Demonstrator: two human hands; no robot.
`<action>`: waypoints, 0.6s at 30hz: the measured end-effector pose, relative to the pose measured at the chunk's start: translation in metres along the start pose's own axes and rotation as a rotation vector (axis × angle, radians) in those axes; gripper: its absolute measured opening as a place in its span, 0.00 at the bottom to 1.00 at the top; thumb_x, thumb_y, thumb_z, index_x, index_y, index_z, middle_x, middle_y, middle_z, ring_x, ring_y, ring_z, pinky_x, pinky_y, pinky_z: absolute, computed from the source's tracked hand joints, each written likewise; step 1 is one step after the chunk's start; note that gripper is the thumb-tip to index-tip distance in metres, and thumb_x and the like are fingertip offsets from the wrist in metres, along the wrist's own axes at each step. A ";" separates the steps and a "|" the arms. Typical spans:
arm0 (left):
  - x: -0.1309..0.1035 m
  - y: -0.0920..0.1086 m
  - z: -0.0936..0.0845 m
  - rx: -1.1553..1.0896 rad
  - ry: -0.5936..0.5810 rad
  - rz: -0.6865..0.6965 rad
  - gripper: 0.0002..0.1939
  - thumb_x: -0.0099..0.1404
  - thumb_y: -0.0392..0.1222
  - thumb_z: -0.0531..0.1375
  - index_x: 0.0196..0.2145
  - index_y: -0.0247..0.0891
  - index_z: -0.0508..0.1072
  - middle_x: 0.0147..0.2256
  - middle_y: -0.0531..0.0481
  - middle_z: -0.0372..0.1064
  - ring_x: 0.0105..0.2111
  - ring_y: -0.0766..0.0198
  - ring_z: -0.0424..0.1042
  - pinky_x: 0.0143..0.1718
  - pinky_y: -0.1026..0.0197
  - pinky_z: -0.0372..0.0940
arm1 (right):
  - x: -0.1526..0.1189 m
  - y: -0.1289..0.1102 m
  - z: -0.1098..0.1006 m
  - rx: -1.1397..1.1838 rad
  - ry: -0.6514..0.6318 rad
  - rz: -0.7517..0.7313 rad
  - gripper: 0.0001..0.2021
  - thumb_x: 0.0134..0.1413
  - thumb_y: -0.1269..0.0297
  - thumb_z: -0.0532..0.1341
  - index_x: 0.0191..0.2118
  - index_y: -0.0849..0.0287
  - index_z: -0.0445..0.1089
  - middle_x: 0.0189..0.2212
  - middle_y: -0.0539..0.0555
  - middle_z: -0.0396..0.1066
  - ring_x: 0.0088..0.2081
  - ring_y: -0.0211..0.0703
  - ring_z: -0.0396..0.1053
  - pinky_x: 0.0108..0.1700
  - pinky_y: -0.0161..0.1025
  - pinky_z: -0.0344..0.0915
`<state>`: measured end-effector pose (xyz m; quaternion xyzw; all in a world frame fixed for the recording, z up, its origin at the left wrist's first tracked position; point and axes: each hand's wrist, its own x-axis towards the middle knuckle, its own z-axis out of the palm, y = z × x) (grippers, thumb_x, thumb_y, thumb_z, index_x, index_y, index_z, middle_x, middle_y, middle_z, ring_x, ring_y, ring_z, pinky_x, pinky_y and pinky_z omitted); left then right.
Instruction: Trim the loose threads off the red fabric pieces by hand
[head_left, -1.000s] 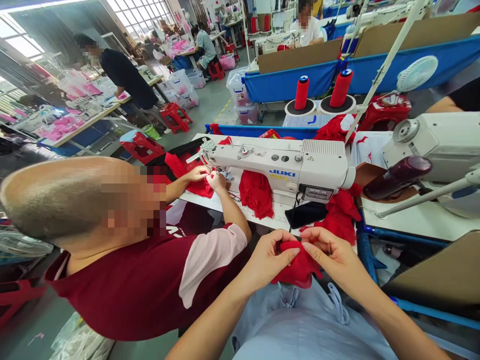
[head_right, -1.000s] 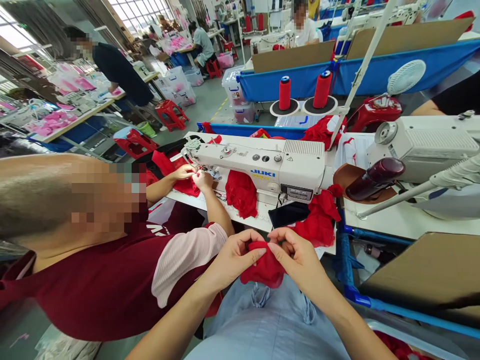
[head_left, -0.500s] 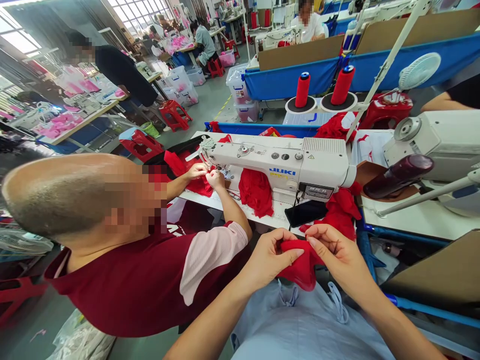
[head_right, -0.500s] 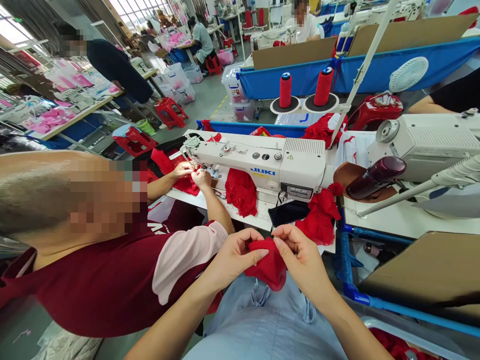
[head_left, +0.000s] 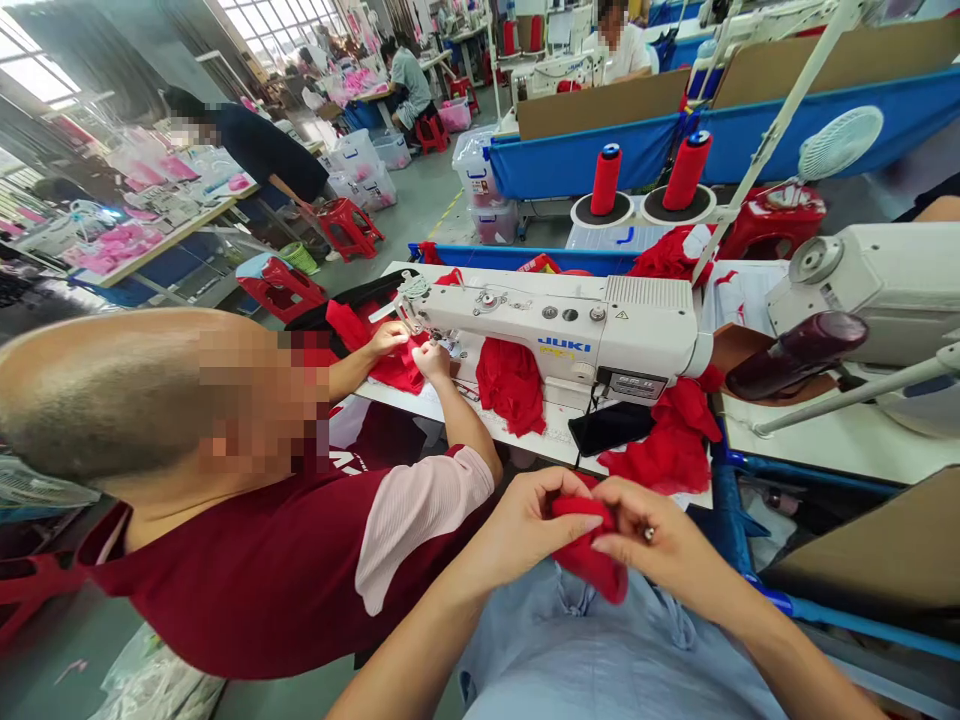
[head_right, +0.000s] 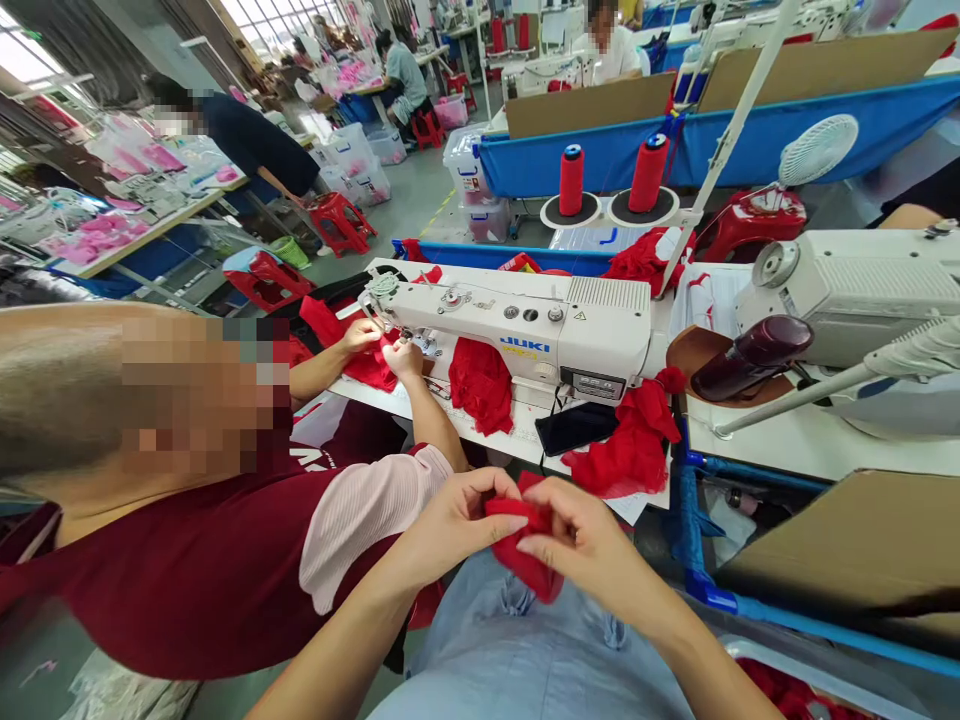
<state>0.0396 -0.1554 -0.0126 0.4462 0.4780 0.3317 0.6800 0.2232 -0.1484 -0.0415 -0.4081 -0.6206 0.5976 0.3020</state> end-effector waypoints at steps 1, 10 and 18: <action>-0.001 0.001 -0.003 0.029 -0.023 -0.021 0.11 0.57 0.44 0.65 0.31 0.34 0.70 0.26 0.54 0.65 0.25 0.71 0.59 0.27 0.67 0.54 | -0.003 0.003 -0.002 -0.028 -0.064 -0.005 0.10 0.54 0.56 0.64 0.32 0.58 0.73 0.29 0.50 0.67 0.25 0.36 0.60 0.26 0.33 0.58; 0.036 -0.014 -0.022 0.106 -0.090 -0.091 0.18 0.55 0.53 0.65 0.29 0.35 0.67 0.26 0.55 0.61 0.27 0.69 0.58 0.30 0.65 0.53 | -0.026 0.046 -0.036 0.446 0.468 0.322 0.22 0.38 0.43 0.70 0.31 0.56 0.71 0.24 0.49 0.72 0.26 0.40 0.68 0.29 0.35 0.65; 0.035 0.003 0.014 0.235 -0.171 0.097 0.10 0.65 0.46 0.58 0.32 0.37 0.67 0.28 0.55 0.59 0.28 0.69 0.56 0.30 0.65 0.52 | -0.023 0.045 -0.023 0.087 0.406 0.144 0.21 0.46 0.53 0.69 0.46 0.57 0.73 0.29 0.49 0.70 0.18 0.31 0.51 0.21 0.33 0.54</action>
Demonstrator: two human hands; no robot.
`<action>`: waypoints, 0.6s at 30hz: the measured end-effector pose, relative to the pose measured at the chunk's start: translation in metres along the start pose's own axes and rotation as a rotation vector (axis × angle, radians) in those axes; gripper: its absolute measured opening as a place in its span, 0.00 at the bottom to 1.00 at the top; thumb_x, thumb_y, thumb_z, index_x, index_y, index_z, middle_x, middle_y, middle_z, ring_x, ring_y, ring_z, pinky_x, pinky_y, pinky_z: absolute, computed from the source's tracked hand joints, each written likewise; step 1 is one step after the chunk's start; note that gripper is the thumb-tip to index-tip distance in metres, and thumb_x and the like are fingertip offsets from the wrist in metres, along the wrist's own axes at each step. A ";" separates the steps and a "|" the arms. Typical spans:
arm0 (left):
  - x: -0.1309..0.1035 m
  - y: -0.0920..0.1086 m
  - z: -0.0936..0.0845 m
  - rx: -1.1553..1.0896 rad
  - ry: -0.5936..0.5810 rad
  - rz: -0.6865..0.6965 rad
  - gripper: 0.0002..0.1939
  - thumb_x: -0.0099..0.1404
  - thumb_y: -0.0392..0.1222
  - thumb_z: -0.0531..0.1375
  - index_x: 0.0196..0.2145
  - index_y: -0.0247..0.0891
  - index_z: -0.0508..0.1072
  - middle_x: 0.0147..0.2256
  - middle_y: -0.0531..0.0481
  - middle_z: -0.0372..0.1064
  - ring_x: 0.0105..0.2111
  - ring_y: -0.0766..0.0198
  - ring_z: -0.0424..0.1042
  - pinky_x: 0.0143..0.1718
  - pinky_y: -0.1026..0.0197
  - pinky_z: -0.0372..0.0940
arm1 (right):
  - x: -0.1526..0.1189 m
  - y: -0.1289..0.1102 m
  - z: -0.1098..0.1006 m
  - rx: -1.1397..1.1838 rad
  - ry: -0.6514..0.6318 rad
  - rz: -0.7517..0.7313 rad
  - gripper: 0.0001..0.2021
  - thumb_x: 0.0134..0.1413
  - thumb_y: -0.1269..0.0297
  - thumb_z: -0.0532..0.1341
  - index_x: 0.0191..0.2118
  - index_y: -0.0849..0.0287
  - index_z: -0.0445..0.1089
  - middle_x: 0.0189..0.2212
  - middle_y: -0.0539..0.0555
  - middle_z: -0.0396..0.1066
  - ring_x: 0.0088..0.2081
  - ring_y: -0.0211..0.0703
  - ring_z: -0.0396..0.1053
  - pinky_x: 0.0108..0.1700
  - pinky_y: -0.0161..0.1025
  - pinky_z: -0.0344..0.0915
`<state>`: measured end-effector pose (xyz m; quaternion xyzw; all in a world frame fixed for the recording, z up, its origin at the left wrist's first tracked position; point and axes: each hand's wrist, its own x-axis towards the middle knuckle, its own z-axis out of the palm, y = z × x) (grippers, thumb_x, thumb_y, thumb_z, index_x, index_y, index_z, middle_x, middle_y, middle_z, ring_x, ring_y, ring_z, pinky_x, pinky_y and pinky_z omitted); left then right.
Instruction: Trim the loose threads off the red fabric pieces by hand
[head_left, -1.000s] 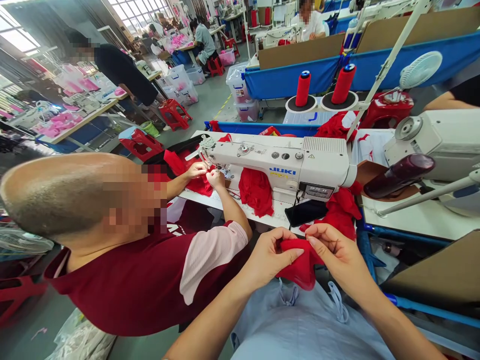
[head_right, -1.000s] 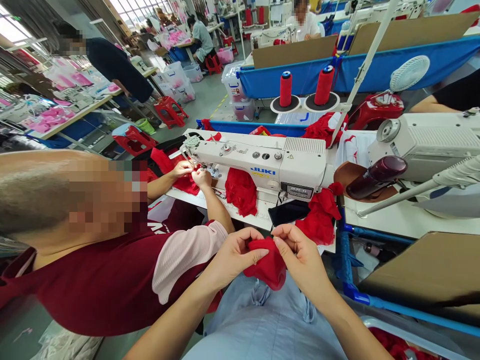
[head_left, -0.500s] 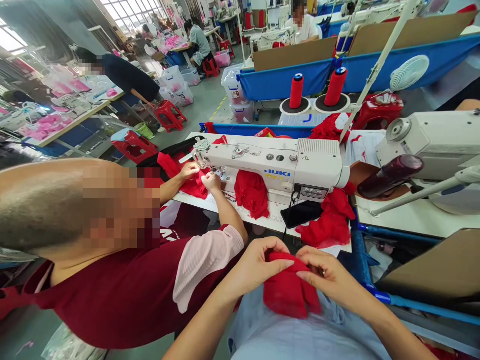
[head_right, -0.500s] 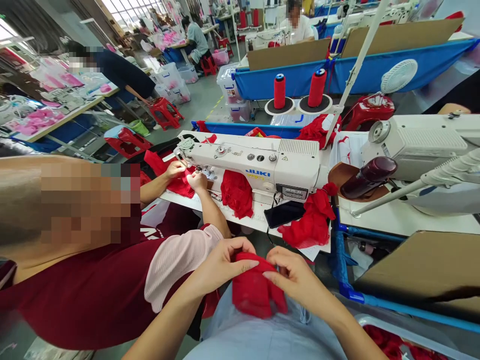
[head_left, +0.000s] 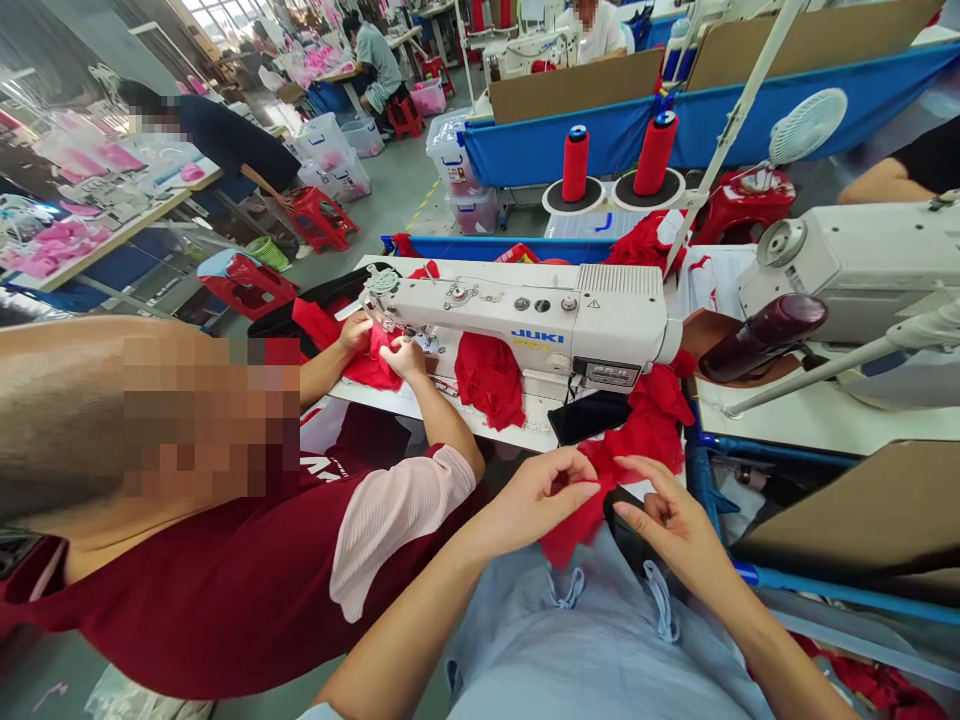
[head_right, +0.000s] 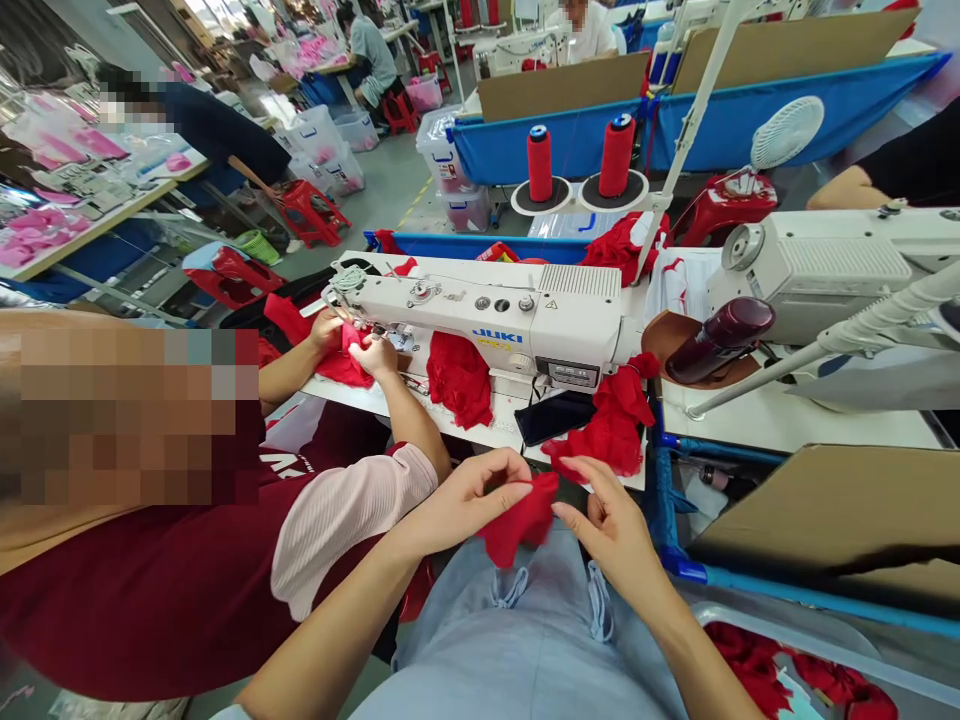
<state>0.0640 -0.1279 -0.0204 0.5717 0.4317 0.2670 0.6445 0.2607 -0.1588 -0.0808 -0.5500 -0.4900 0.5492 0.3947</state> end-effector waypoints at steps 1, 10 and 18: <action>-0.001 0.003 0.002 0.061 -0.026 0.022 0.09 0.65 0.45 0.57 0.32 0.37 0.68 0.28 0.55 0.59 0.28 0.68 0.56 0.30 0.65 0.53 | 0.000 -0.006 0.002 -0.029 -0.034 -0.058 0.19 0.49 0.55 0.67 0.47 0.57 0.72 0.29 0.49 0.69 0.18 0.32 0.51 0.21 0.33 0.54; -0.009 0.004 -0.012 0.238 0.176 0.018 0.05 0.57 0.37 0.64 0.31 0.37 0.70 0.31 0.54 0.65 0.31 0.66 0.63 0.34 0.64 0.56 | 0.002 -0.033 0.005 0.111 -0.092 -0.042 0.15 0.54 0.50 0.63 0.31 0.58 0.70 0.21 0.47 0.65 0.22 0.35 0.60 0.23 0.31 0.58; -0.013 0.000 -0.010 0.200 0.253 0.029 0.08 0.58 0.40 0.64 0.29 0.38 0.66 0.30 0.54 0.64 0.32 0.65 0.61 0.35 0.63 0.55 | 0.001 -0.032 0.008 0.127 -0.084 -0.030 0.14 0.53 0.50 0.64 0.32 0.57 0.69 0.21 0.47 0.65 0.23 0.35 0.61 0.24 0.31 0.59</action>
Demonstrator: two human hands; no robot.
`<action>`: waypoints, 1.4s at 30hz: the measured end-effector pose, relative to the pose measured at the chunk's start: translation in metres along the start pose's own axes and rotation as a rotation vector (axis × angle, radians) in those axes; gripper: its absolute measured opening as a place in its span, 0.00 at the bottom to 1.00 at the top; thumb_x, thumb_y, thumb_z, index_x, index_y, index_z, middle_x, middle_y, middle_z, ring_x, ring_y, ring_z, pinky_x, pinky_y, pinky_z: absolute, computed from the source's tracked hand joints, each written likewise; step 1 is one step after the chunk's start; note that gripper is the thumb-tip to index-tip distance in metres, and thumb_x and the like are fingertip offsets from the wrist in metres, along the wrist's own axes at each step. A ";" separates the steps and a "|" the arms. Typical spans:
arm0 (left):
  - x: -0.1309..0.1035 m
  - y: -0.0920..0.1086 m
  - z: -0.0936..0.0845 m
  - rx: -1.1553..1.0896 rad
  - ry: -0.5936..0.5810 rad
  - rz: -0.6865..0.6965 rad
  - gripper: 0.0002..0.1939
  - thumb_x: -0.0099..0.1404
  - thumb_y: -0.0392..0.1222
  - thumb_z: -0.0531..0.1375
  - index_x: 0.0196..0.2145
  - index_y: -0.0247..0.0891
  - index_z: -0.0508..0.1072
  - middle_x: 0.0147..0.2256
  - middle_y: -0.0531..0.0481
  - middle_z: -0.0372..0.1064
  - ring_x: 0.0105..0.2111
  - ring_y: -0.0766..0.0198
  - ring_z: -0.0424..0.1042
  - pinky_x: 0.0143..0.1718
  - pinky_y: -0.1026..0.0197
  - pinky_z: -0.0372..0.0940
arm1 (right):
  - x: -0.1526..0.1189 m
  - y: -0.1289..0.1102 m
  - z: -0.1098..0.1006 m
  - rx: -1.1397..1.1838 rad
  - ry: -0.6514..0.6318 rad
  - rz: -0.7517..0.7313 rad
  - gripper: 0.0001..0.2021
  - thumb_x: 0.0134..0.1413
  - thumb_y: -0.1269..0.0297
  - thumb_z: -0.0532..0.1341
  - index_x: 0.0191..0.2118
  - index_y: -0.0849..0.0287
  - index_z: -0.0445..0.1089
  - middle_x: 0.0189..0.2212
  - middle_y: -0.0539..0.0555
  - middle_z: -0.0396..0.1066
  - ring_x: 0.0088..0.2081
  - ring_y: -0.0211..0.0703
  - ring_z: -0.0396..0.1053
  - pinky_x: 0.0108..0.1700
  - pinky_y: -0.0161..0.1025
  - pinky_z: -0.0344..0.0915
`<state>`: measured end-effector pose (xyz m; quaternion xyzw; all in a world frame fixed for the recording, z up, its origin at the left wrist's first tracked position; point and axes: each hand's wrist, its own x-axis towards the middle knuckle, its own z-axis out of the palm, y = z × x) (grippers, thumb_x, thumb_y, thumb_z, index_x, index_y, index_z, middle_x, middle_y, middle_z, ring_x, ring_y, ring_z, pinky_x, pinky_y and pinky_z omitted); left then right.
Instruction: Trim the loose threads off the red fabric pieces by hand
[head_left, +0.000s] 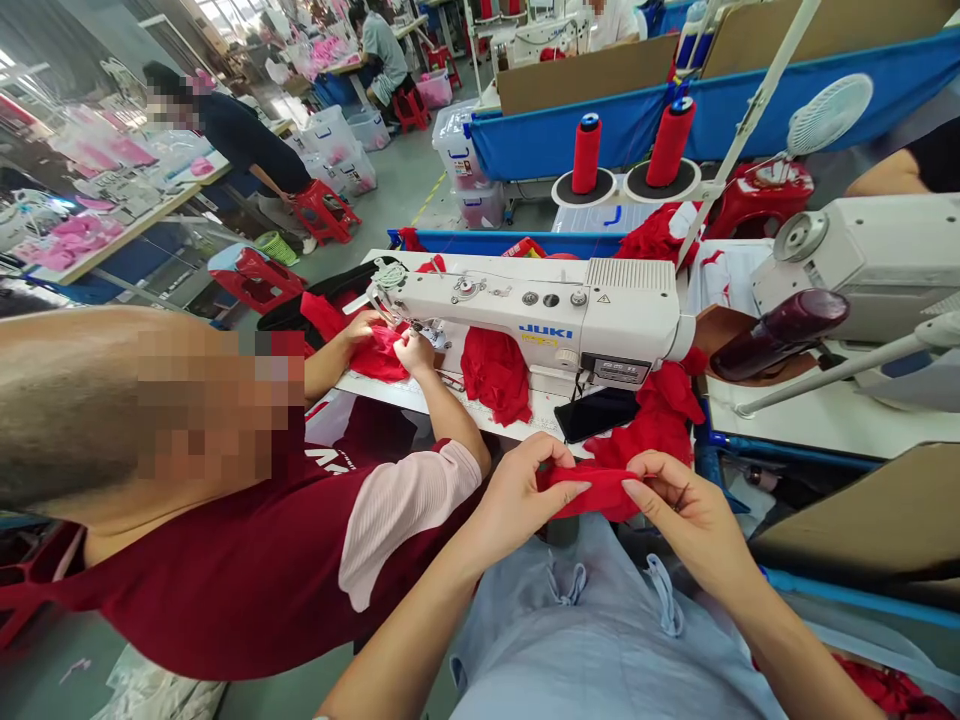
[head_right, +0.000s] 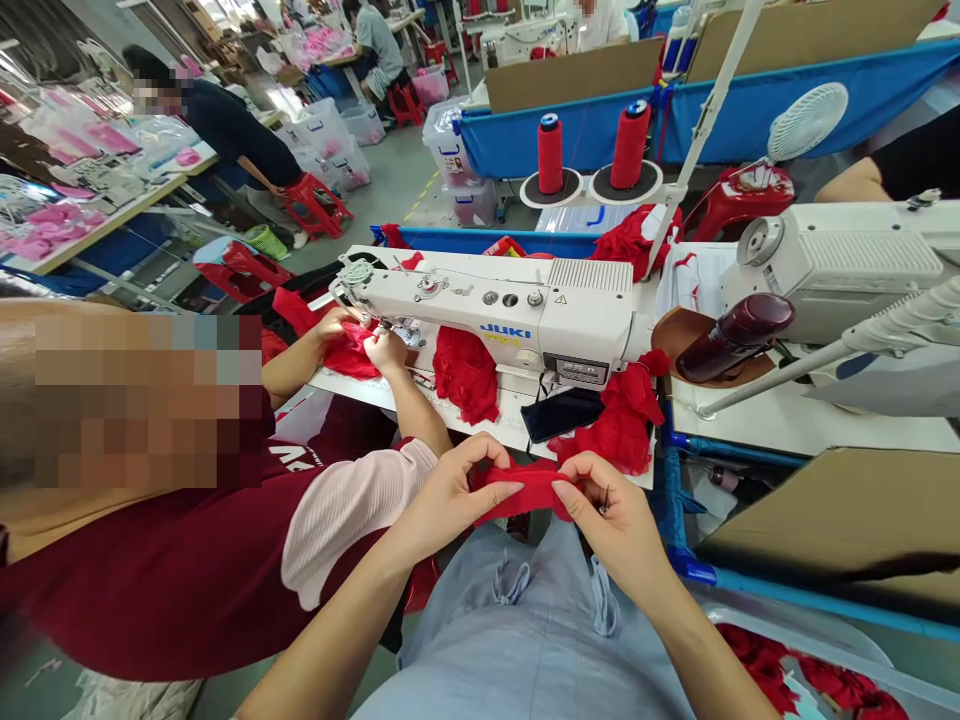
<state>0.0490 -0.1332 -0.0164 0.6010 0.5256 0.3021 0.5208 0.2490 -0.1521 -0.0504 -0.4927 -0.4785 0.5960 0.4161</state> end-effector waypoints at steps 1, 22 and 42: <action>0.000 0.000 0.000 -0.006 -0.005 -0.013 0.08 0.59 0.40 0.63 0.30 0.38 0.66 0.30 0.55 0.63 0.31 0.65 0.61 0.34 0.63 0.55 | 0.000 0.000 0.000 0.004 0.002 0.009 0.15 0.53 0.50 0.64 0.32 0.57 0.69 0.21 0.47 0.66 0.22 0.35 0.61 0.24 0.31 0.60; 0.002 0.001 0.022 -0.626 0.031 -0.333 0.20 0.47 0.51 0.71 0.30 0.34 0.74 0.26 0.53 0.69 0.24 0.69 0.64 0.27 0.66 0.56 | -0.012 -0.014 0.004 -0.168 0.329 -0.136 0.17 0.66 0.53 0.50 0.56 0.51 0.62 0.29 0.47 0.57 0.20 0.34 0.60 0.19 0.32 0.60; 0.003 0.007 0.024 -0.744 0.049 -0.359 0.21 0.43 0.51 0.73 0.25 0.32 0.71 0.22 0.55 0.66 0.22 0.72 0.61 0.25 0.66 0.55 | -0.011 -0.014 0.013 -0.956 0.138 -0.653 0.20 0.63 0.74 0.49 0.51 0.58 0.75 0.30 0.55 0.74 0.27 0.36 0.70 0.30 0.31 0.67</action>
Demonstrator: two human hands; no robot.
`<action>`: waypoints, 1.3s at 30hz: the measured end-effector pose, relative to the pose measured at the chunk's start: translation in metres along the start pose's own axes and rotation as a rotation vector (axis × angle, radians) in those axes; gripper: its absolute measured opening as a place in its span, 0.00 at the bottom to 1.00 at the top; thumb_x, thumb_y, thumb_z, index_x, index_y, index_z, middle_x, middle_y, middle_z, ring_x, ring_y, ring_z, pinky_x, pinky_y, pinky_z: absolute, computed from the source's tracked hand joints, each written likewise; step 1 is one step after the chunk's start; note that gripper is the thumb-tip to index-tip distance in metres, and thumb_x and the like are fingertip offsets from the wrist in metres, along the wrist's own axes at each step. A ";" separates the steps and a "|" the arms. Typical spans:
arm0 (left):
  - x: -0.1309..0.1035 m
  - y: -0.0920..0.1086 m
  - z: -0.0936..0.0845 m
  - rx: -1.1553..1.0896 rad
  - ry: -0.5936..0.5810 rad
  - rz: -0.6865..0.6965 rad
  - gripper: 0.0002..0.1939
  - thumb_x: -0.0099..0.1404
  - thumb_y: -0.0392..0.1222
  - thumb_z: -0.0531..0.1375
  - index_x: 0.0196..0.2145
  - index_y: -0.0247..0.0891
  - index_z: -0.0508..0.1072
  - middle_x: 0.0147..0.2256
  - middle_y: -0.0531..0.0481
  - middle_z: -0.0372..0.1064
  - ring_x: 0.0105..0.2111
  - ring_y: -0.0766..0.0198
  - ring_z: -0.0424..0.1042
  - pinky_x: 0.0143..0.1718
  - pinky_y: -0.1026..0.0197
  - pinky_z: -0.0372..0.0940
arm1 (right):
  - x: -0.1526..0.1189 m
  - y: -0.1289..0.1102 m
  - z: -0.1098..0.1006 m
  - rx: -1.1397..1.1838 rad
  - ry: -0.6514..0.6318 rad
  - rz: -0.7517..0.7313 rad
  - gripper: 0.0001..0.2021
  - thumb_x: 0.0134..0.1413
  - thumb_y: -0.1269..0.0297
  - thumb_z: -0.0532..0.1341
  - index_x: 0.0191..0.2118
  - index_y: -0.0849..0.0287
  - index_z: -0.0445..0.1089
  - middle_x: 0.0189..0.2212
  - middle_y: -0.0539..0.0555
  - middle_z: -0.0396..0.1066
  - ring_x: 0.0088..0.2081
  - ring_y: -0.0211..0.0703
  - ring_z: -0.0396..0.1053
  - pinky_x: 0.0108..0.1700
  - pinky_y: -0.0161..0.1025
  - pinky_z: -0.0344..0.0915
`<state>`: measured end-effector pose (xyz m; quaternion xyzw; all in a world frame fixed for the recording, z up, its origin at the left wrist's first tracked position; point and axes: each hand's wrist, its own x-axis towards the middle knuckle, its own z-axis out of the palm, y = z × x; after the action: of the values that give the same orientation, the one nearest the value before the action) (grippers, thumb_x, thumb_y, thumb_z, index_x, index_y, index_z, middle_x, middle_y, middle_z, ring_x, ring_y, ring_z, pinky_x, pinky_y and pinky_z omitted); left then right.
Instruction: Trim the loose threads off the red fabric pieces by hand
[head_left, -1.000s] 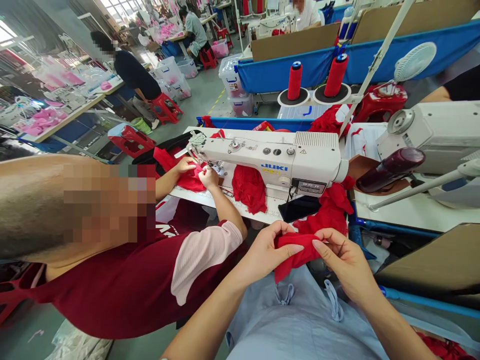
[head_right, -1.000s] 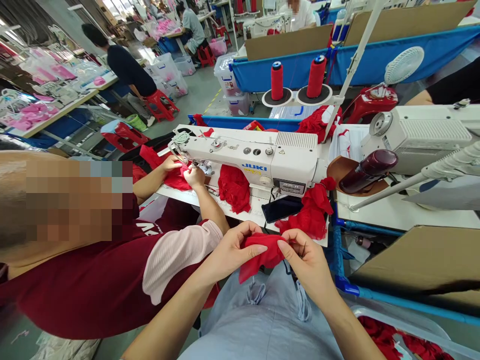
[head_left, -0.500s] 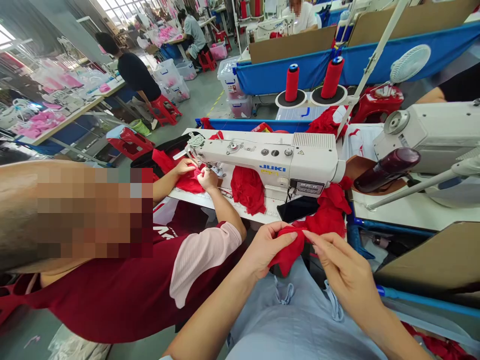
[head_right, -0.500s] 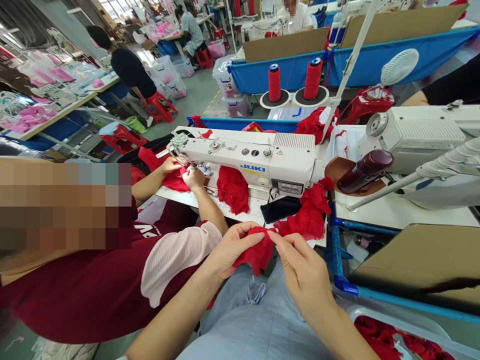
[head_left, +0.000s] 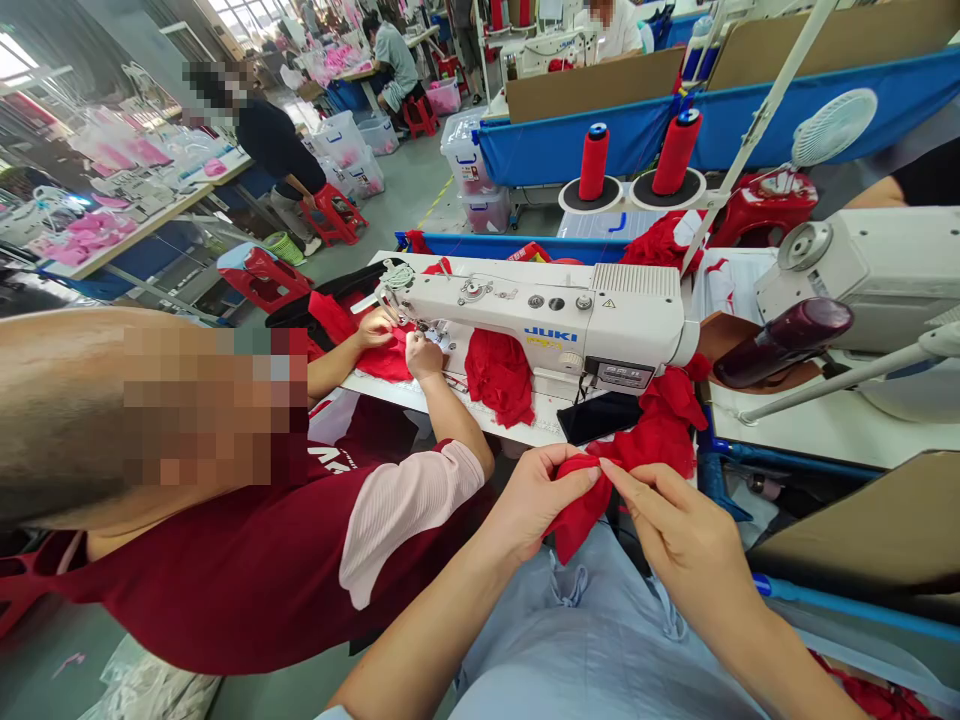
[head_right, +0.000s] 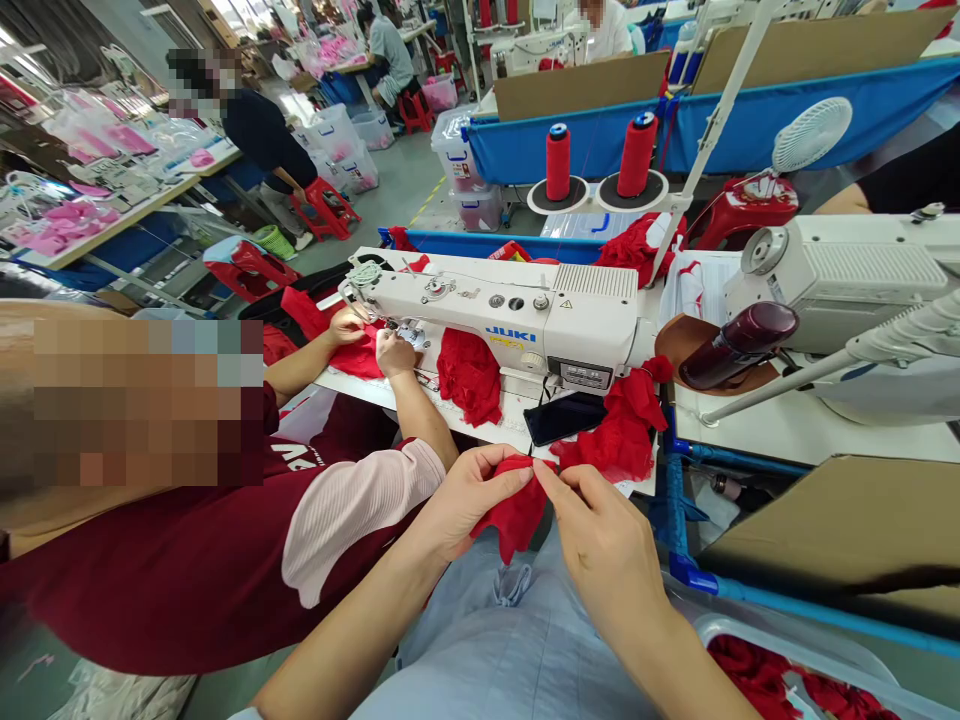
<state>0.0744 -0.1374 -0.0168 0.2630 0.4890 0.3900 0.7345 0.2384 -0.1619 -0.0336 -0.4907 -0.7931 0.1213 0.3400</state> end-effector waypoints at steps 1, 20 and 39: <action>0.000 0.000 0.000 0.007 0.000 0.002 0.21 0.43 0.51 0.73 0.26 0.32 0.71 0.22 0.55 0.65 0.22 0.72 0.61 0.25 0.66 0.54 | 0.000 0.000 0.000 -0.001 -0.001 -0.003 0.20 0.63 0.74 0.49 0.50 0.58 0.75 0.30 0.55 0.74 0.26 0.36 0.70 0.30 0.31 0.67; -0.004 0.001 0.000 -0.091 -0.065 -0.032 0.19 0.44 0.48 0.74 0.26 0.33 0.74 0.23 0.53 0.69 0.22 0.71 0.64 0.26 0.67 0.56 | 0.010 -0.008 -0.008 0.468 -0.006 0.211 0.15 0.62 0.68 0.56 0.49 0.52 0.77 0.27 0.52 0.72 0.25 0.38 0.70 0.25 0.33 0.68; -0.006 0.001 -0.003 -0.063 -0.108 0.036 0.19 0.48 0.50 0.72 0.26 0.33 0.72 0.23 0.54 0.67 0.22 0.72 0.62 0.26 0.68 0.55 | 0.009 -0.013 -0.001 0.831 0.030 0.519 0.09 0.54 0.62 0.65 0.41 0.52 0.80 0.24 0.51 0.69 0.19 0.34 0.61 0.17 0.32 0.56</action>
<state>0.0699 -0.1415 -0.0145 0.2694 0.4312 0.4035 0.7607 0.2274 -0.1603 -0.0227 -0.4967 -0.5240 0.5013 0.4768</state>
